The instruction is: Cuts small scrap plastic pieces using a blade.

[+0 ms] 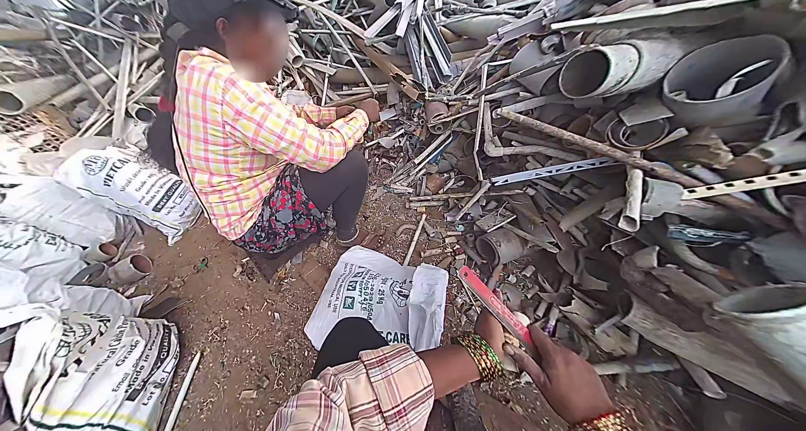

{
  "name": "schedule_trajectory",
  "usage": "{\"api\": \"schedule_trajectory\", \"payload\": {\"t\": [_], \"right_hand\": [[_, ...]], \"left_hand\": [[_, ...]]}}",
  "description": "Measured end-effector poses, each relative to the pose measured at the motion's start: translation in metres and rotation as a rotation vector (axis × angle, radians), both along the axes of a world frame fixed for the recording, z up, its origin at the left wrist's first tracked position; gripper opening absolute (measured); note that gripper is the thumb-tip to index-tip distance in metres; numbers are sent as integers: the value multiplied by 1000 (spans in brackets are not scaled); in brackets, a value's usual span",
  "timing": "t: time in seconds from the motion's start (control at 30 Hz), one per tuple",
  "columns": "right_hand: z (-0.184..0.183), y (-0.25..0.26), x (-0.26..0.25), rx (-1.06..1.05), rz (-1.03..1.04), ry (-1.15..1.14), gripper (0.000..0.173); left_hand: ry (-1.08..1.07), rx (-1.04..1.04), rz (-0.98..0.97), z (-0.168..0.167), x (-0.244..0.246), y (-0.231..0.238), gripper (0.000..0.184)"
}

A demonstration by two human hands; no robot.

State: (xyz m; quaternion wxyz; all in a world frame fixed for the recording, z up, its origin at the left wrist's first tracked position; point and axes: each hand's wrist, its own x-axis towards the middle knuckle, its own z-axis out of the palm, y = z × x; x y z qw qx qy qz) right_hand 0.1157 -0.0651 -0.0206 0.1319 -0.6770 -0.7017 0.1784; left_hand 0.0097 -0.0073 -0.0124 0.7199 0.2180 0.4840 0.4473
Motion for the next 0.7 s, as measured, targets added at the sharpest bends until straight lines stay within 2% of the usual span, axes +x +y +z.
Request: {"api": "schedule_trajectory", "payload": {"t": [0.07, 0.13, 0.2, 0.3, 0.4, 0.47, 0.57, 0.7], "right_hand": [[4, 3, 2, 49, 11, 24, 90], [5, 4, 8, 83, -15, 102, 89], [1, 7, 15, 117, -67, 212, 81], [-5, 13, 25, 90, -149, 360, 61], [3, 11, 26, 14, -167, 431, 39], [6, 9, 22, -47, -172, 463, 31], [0, 6, 21, -38, -154, 482, 28], [4, 6, 17, -14, -148, 439, 30]], "left_hand": [[94, 46, -44, 2, -6, 0, 43], [187, 82, -112, 9, -7, -3, 43], [156, 107, -234, 14, -12, -3, 53], [172, 59, -281, 7, -10, 1, 59], [221, 16, -293, 6, -11, 0, 52], [215, 6, -316, 11, -12, -2, 48], [185, 52, -264, 0, -6, -2, 31], [162, 107, -285, -10, -5, -1, 29]]}}
